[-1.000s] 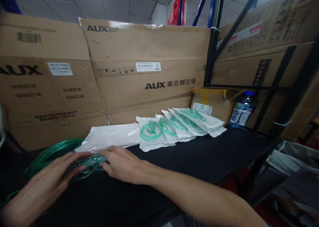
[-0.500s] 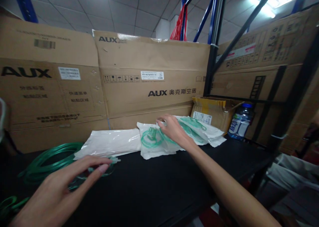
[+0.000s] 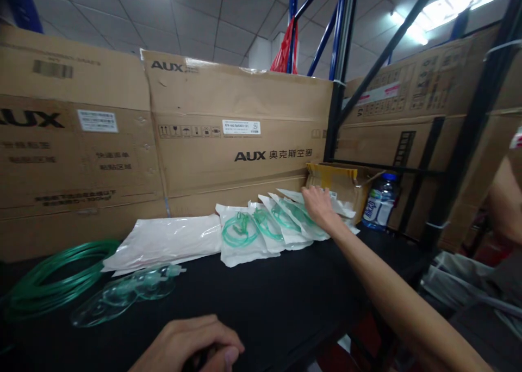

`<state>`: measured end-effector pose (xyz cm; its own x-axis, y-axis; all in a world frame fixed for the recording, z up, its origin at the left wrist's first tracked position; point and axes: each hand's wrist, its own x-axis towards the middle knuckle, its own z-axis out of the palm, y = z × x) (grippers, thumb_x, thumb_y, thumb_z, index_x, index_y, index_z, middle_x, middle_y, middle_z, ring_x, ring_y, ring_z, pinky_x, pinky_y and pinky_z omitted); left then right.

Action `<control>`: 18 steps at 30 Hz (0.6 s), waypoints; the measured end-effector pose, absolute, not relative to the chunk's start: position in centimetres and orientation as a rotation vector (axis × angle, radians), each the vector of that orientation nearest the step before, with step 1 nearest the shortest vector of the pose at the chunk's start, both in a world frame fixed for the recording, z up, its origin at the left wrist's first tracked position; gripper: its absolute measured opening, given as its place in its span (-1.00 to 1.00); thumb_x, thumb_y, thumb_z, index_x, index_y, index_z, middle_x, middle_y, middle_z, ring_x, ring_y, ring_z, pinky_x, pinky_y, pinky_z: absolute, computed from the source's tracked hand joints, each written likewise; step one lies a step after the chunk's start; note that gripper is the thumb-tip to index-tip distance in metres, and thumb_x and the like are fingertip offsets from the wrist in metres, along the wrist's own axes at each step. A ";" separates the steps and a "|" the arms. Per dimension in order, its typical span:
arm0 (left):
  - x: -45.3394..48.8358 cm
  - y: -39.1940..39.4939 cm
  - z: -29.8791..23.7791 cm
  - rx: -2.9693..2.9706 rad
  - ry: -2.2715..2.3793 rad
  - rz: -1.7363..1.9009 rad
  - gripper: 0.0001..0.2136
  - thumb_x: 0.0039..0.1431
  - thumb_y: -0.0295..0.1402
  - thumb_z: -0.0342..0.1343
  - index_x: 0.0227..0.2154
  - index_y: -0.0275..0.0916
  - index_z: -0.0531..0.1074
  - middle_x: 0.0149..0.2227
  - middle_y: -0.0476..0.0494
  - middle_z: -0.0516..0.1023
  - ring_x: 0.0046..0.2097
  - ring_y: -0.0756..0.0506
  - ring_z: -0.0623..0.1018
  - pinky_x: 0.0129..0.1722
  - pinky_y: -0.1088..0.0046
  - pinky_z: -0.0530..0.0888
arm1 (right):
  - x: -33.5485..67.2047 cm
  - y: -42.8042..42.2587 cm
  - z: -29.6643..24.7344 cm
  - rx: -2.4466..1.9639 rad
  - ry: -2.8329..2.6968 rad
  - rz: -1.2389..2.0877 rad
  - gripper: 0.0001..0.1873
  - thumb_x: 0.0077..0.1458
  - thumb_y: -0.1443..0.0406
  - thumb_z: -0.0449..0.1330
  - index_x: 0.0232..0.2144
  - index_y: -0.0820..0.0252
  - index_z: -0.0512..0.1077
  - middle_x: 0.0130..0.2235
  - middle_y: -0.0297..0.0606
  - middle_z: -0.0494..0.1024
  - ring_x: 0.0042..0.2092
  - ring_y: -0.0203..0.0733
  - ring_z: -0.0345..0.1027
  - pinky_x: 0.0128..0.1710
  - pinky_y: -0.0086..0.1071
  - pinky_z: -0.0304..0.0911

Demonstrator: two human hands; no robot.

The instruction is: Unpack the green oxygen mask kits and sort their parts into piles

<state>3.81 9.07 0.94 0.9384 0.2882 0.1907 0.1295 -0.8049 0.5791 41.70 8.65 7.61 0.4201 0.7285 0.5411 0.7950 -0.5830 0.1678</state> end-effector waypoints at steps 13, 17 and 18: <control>2.8 7.7 2.9 1.650 0.633 0.870 -0.52 0.21 -0.24 0.25 0.19 -0.15 0.43 0.18 -0.31 0.49 0.06 -0.22 0.56 -0.01 0.27 0.53 | 30.2 5.3 16.0 -1.566 -1.498 -0.718 -0.84 0.22 0.21 0.15 -0.36 0.00 0.52 -0.31 -0.22 0.62 -0.27 0.00 0.50 -0.25 -0.17 0.30; 2.6 8.8 3.0 1.154 0.567 1.056 -0.06 -0.01 -0.23 0.44 0.39 -0.16 0.07 0.35 -0.46 0.22 0.20 -0.34 0.46 -0.03 0.23 0.57 | 23.6 6.7 12.2 -1.274 -1.661 -0.531 -0.88 0.23 0.25 0.19 -0.31 0.09 0.52 -0.33 -0.26 0.64 -0.31 -0.08 0.53 -0.27 -0.25 0.35; 2.4 9.0 3.2 1.060 0.546 1.110 0.00 -0.06 -0.22 0.47 0.39 -0.15 0.03 0.36 -0.45 0.19 0.21 -0.35 0.45 -0.04 0.22 0.58 | 22.3 7.1 11.0 -1.189 -1.742 -0.493 -0.89 0.25 0.27 0.18 -0.26 0.09 0.52 -0.29 -0.26 0.66 -0.29 -0.10 0.55 -0.25 -0.27 0.37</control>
<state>2.43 8.99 3.24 0.3899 0.9110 0.1346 -0.4491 0.0605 0.8914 22.27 7.10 11.00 -0.0900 0.5003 0.8612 0.8775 0.4489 -0.1690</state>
